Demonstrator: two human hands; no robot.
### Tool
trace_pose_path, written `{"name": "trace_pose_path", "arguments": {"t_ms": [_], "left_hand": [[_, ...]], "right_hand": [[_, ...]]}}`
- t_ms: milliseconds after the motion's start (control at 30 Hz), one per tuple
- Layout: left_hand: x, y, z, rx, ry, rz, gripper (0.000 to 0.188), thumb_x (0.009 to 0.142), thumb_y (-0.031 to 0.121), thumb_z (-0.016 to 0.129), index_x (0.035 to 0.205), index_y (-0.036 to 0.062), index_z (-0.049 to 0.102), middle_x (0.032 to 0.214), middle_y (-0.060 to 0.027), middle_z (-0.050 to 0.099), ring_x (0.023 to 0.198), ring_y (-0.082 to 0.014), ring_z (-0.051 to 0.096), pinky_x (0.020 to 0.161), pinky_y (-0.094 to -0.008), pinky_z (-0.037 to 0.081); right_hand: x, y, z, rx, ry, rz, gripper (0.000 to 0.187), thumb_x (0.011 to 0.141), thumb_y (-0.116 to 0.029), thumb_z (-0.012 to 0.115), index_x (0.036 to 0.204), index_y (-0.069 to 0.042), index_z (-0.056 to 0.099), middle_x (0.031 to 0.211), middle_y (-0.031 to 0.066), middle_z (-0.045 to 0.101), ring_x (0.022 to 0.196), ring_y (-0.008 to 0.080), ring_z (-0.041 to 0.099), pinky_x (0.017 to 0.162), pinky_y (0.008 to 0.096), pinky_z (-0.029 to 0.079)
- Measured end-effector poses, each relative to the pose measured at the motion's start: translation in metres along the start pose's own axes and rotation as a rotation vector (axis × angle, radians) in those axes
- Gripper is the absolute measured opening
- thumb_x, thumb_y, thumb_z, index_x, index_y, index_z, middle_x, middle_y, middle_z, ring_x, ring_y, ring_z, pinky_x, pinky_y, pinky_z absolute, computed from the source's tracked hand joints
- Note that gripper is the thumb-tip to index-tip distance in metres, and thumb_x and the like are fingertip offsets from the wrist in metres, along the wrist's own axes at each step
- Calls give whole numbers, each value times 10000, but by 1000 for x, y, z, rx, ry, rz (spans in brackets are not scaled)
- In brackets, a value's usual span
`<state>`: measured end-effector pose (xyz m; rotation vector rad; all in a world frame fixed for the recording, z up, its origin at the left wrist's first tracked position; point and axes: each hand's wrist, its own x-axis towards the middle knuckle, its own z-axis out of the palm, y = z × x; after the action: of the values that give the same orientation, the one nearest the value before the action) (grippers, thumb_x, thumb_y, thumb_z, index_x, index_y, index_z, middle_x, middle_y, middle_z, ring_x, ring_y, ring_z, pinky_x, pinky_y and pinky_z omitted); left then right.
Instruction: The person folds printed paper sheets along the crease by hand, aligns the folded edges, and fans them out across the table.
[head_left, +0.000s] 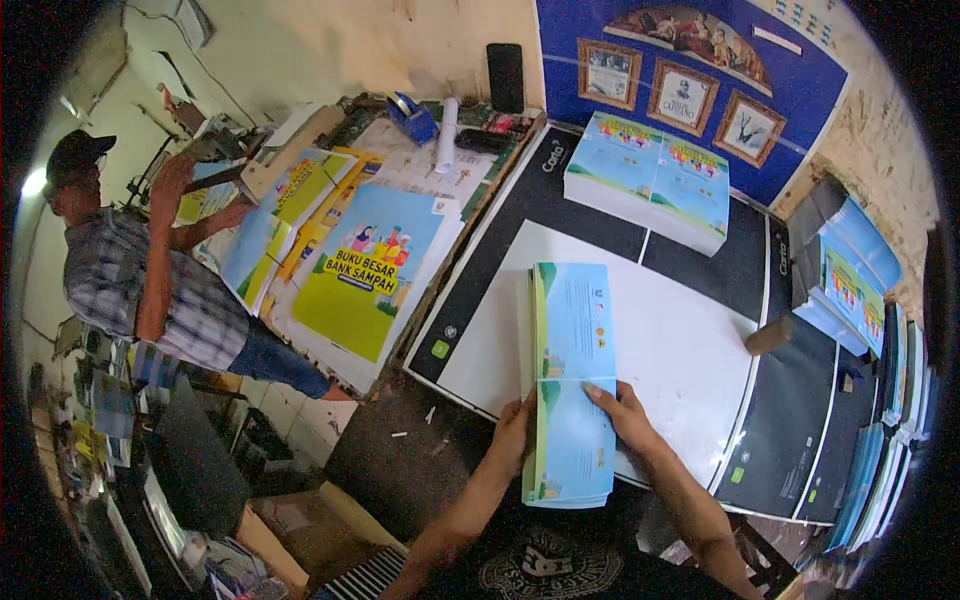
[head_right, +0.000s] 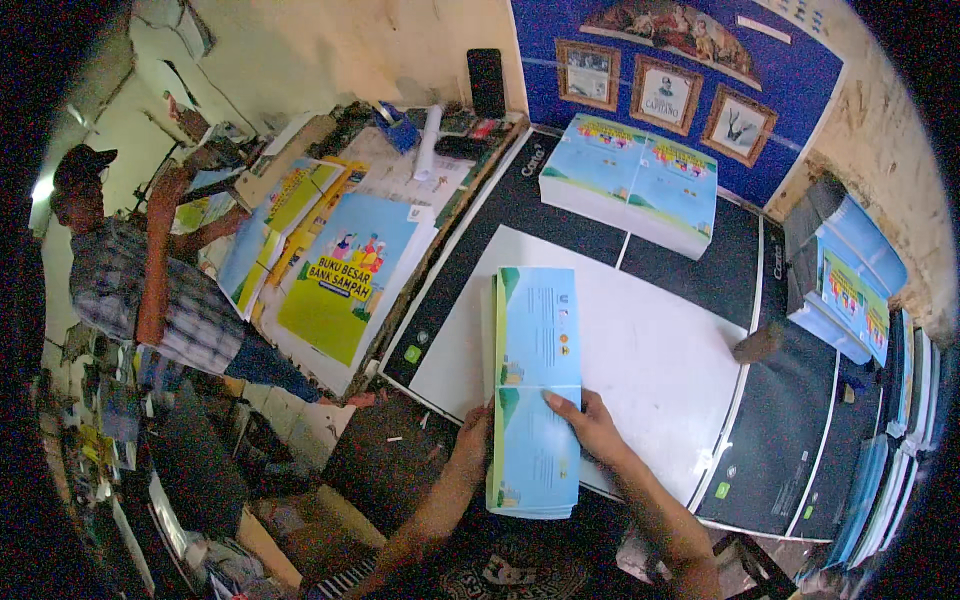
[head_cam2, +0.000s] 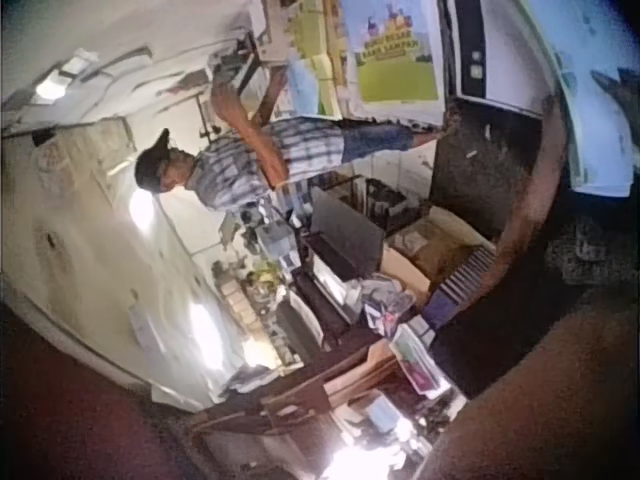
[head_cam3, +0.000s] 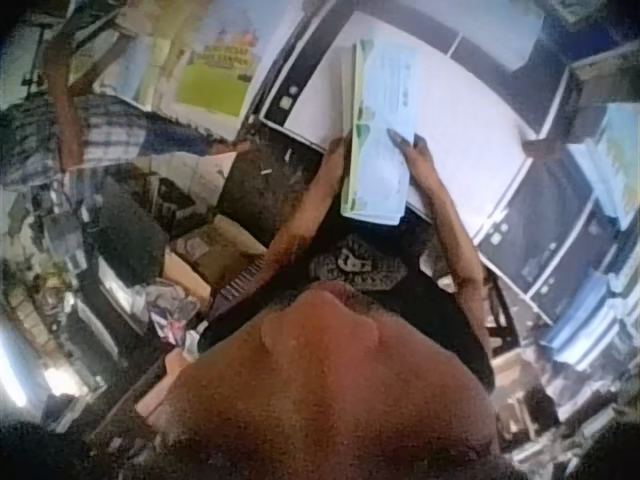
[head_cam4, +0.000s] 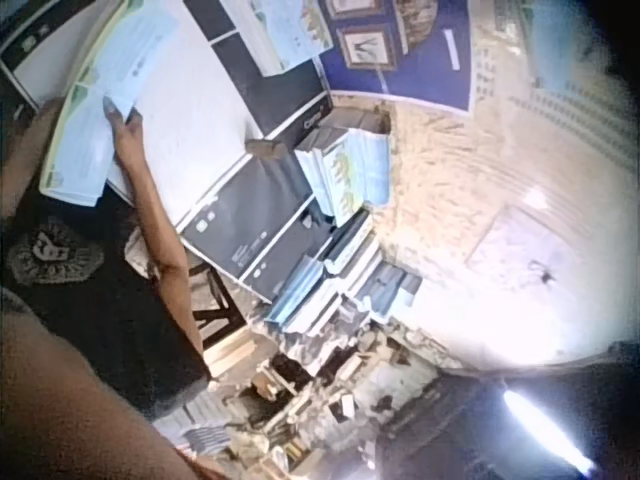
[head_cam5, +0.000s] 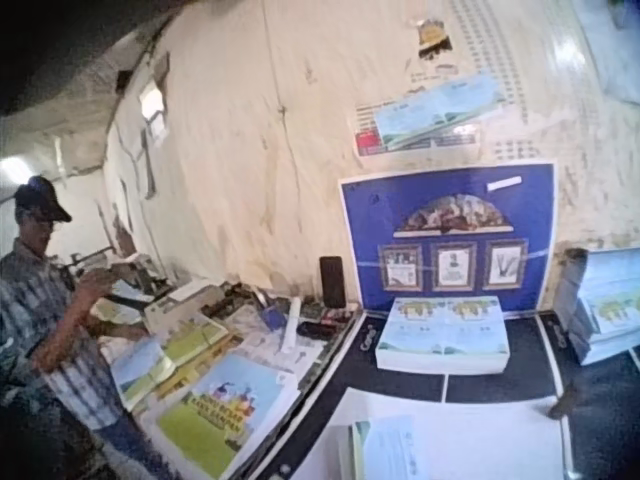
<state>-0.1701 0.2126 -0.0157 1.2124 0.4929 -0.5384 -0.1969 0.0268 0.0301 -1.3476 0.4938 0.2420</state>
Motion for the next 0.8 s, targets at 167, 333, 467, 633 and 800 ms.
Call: {"name": "trace_pose_path", "arguments": {"t_ms": [167,333,467,633,800], "left_hand": [[-13,30,0,87,-100,49,512,992,442,610,1178,-35,617,1043,-65,674,913,-146,630,793,-288,518],[-28,49,2,200,76,104,487,985,443,619,1135,-20,643,1006,-54,669,867,-118,612,737,-276,508],[-26,59,-23,179,-89,63,447,993,411,612,1115,-17,649,955,-45,663,802,-97,595,689,-277,501],[-51,76,-5,-29,-35,191,408,999,411,604,1001,12,686,874,-17,667,740,-97,598,651,-270,494],[-26,32,-8,45,-193,70,406,1006,411,591,1062,16,669,909,-20,670,792,-99,618,682,-260,509]], "right_hand": [[1,-16,-16,-121,-108,34,650,923,-438,701,1238,116,574,1111,182,690,976,214,663,879,351,538],[-2,-3,-36,-126,-121,-161,595,971,-313,655,1378,82,478,1168,196,652,1025,202,636,925,357,517],[-21,-14,-48,-169,63,-359,665,934,-81,647,1514,-2,333,1277,207,607,1084,235,628,967,372,500],[-14,-4,-71,-728,165,-641,494,881,78,588,1371,32,539,1213,229,654,1116,264,636,1005,363,480],[-12,-11,-24,-343,32,-315,613,1042,-483,474,1044,108,635,886,150,663,812,151,549,770,371,503]]}}
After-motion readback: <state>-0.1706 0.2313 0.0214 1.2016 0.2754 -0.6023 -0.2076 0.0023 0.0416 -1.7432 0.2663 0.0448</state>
